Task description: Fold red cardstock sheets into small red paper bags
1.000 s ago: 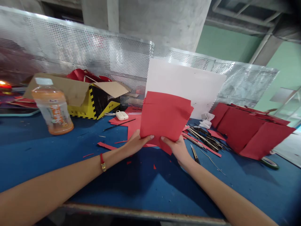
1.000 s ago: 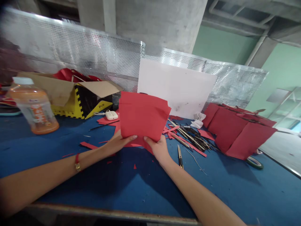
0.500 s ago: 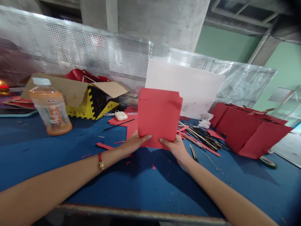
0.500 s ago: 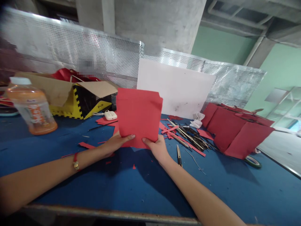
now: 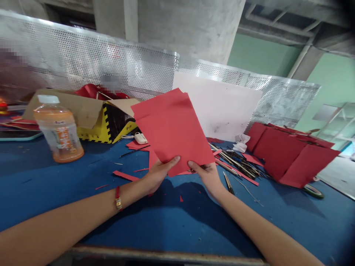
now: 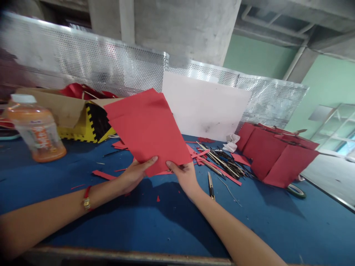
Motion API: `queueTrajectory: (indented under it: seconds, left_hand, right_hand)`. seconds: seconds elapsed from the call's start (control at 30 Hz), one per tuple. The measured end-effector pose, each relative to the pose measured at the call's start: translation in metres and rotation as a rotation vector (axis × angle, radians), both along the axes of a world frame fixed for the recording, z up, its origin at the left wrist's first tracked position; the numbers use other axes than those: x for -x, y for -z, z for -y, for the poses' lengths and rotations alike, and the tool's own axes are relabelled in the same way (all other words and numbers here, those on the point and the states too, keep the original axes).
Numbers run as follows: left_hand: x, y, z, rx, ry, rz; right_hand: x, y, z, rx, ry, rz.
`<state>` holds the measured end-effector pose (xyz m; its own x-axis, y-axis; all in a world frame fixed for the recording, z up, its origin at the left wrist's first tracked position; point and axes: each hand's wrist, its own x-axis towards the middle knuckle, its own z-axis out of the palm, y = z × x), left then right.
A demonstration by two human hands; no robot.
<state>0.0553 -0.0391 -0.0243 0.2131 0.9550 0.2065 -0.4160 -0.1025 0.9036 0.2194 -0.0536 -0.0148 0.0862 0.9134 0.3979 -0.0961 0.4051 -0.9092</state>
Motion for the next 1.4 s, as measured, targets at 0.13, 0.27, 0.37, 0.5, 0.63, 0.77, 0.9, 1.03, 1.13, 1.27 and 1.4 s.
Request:
queueTrajectory:
  seconds: [0.13, 0.27, 0.37, 0.5, 0.63, 0.77, 0.9, 1.03, 1.13, 1.27, 1.4]
  left_hand:
    - [0.003, -0.002, -0.003, 0.040, 0.006, -0.056]
    - [0.007, -0.009, -0.007, 0.038, -0.042, -0.004]
    - [0.014, -0.015, -0.014, 0.014, -0.123, 0.074]
    - [0.026, -0.021, -0.028, -0.019, -0.234, 0.149]
    - [0.035, -0.023, -0.037, -0.027, -0.306, 0.196]
    - [0.038, -0.022, -0.040, -0.024, -0.320, 0.172]
    - [0.041, -0.022, -0.041, -0.043, -0.294, 0.068]
    - [0.046, -0.023, -0.046, -0.091, -0.305, -0.037]
    - [0.053, -0.026, -0.050, -0.161, -0.324, -0.113]
    - [0.064, -0.029, -0.059, -0.213, -0.312, -0.138]
    - [0.072, -0.029, -0.063, -0.122, -0.207, -0.182]
  right_hand:
    - [-0.003, 0.002, -0.003, -0.009, 0.041, 0.058]
    - [-0.009, 0.005, -0.008, 0.023, 0.025, 0.084]
    - [-0.012, 0.005, -0.011, 0.069, 0.003, 0.097]
    - [-0.015, 0.005, -0.013, 0.112, -0.011, 0.106]
    - [-0.019, 0.003, -0.014, 0.124, -0.026, 0.089]
    - [-0.025, 0.000, -0.016, 0.147, 0.064, 0.014]
    - [-0.030, -0.002, -0.020, 0.128, 0.150, -0.113]
    - [-0.033, -0.002, -0.023, 0.058, 0.215, -0.138]
    - [-0.036, -0.001, -0.024, -0.011, 0.243, -0.128]
    - [-0.041, -0.004, -0.023, -0.125, 0.237, -0.064]
    - [-0.042, -0.007, -0.023, -0.139, 0.173, 0.026]
